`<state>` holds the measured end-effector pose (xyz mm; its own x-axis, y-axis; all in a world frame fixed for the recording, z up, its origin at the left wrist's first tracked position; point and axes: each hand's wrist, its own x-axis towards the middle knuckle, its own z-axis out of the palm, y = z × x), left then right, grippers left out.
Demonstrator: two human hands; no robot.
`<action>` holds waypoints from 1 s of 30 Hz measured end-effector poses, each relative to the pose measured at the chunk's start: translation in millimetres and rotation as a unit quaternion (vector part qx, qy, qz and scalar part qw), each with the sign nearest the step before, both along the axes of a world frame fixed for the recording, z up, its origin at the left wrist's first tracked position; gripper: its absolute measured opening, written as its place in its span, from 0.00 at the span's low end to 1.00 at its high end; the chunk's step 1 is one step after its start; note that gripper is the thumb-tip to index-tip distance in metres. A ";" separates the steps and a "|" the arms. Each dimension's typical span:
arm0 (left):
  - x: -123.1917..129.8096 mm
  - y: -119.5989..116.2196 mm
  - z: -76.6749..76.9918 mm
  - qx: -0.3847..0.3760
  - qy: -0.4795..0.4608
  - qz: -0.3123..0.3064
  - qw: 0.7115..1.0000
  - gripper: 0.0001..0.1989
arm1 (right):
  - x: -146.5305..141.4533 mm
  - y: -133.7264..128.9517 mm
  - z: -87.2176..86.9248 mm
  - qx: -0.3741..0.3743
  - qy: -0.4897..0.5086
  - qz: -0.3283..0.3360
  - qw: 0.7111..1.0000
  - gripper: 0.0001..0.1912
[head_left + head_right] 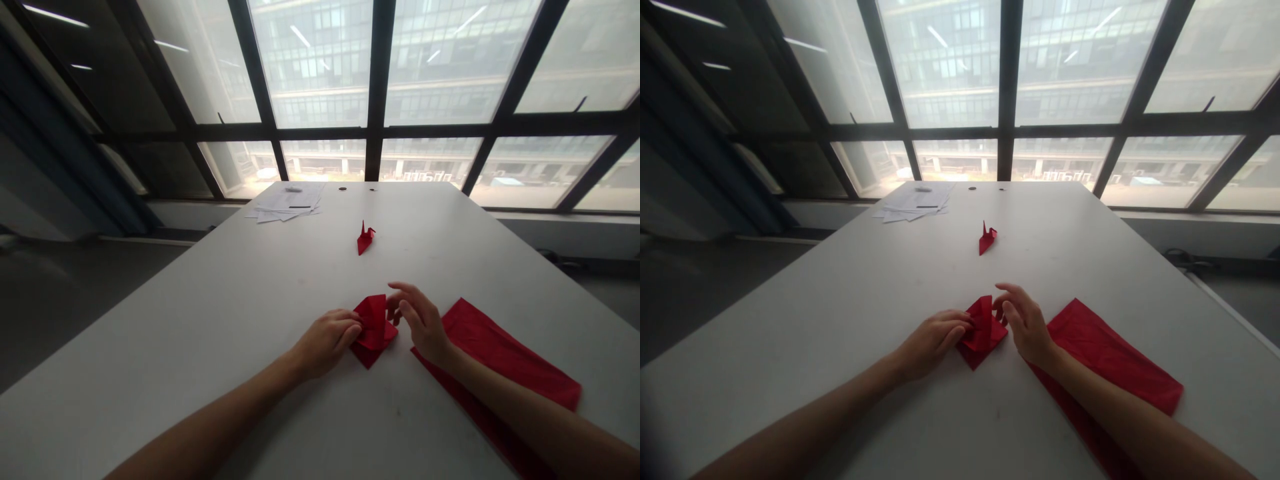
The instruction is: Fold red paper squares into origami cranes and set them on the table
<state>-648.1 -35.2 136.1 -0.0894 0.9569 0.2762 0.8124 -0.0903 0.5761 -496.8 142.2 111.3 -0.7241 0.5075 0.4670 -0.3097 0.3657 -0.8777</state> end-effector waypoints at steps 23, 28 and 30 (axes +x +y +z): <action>-13.3 3.0 -14.4 0.029 -0.133 0.074 0.988 0.32 | 2.1 12.5 1.3 0.335 -0.124 0.150 0.922 0.28; -14.3 1.6 -14.3 0.015 -0.099 0.051 0.994 0.29 | 3.2 12.8 2.3 0.378 -0.146 0.116 0.907 0.26; -13.8 0.2 -12.3 -0.005 -0.065 0.043 0.997 0.26 | 3.1 12.0 3.5 0.390 -0.151 0.106 0.902 0.24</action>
<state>-661.9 -35.1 123.8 -0.2056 0.9470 0.2469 0.7350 -0.0172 0.6779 -493.7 154.2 114.8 -0.9203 -0.0547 0.3875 -0.2347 0.8694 -0.4348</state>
